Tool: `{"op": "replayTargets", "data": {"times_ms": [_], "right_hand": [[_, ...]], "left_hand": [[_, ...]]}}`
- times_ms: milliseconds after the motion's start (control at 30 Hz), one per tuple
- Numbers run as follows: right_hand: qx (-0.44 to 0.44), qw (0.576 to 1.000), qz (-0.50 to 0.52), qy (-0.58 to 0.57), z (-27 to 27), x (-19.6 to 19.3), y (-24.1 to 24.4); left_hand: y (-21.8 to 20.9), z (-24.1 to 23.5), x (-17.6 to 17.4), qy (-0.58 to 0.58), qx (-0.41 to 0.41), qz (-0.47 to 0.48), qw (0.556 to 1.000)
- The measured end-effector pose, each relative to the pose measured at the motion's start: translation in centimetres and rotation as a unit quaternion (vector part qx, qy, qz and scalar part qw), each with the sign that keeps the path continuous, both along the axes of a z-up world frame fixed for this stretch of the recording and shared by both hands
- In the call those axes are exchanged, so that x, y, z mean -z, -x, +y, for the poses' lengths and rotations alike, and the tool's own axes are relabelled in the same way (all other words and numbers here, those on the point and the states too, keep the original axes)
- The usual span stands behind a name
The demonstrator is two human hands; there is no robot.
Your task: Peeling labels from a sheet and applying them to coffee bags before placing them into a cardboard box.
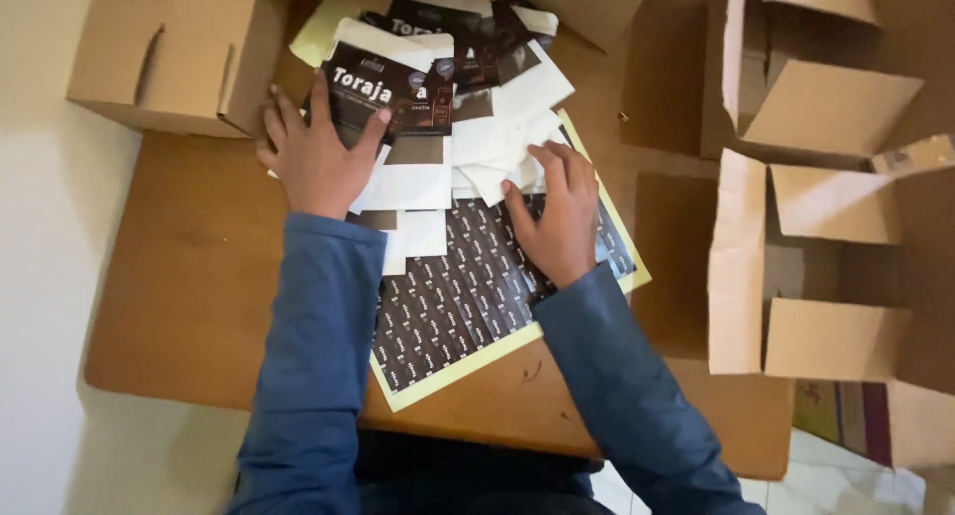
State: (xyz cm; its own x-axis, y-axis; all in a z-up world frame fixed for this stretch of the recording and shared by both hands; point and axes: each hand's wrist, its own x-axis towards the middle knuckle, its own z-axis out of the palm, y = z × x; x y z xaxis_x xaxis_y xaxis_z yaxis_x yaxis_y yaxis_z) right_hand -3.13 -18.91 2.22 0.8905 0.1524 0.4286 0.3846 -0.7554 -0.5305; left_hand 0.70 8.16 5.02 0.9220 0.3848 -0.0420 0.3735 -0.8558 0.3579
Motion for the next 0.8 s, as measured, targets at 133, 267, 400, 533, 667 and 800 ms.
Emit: {"op": "replayTargets", "data": {"times_ms": [133, 267, 400, 533, 667, 800], "right_hand": [[-0.004, 1.0, 0.001, -0.001, 0.1, -0.4, 0.2], [-0.011, 1.0, -0.019, 0.004, 0.0, -0.3, 0.5], [-0.008, 1.0, -0.021, 0.014, 0.2, -0.3, 0.5], [-0.03, 0.998, -0.046, 0.018, -0.3, 0.2, 0.4], [-0.027, 0.999, -0.034, 0.013, -0.1, 0.5, 0.5], [0.009, 0.993, -0.109, -0.043, -0.6, 1.7, 0.1]], "left_hand": [[-0.1, 0.3, 1.6, -0.003, 0.016, -0.031, 0.999], [0.0, 0.8, 2.5, -0.045, 0.023, -0.133, 0.99], [0.0, 1.0, 1.8, -0.1, 0.012, -0.208, 0.973], [0.5, 0.8, -0.7, -0.046, 0.005, -0.159, 0.986], [1.7, 1.7, -2.7, 0.235, 0.058, -0.216, 0.946], [1.7, 0.3, -2.1, 0.382, 0.087, -0.137, 0.91]]}}
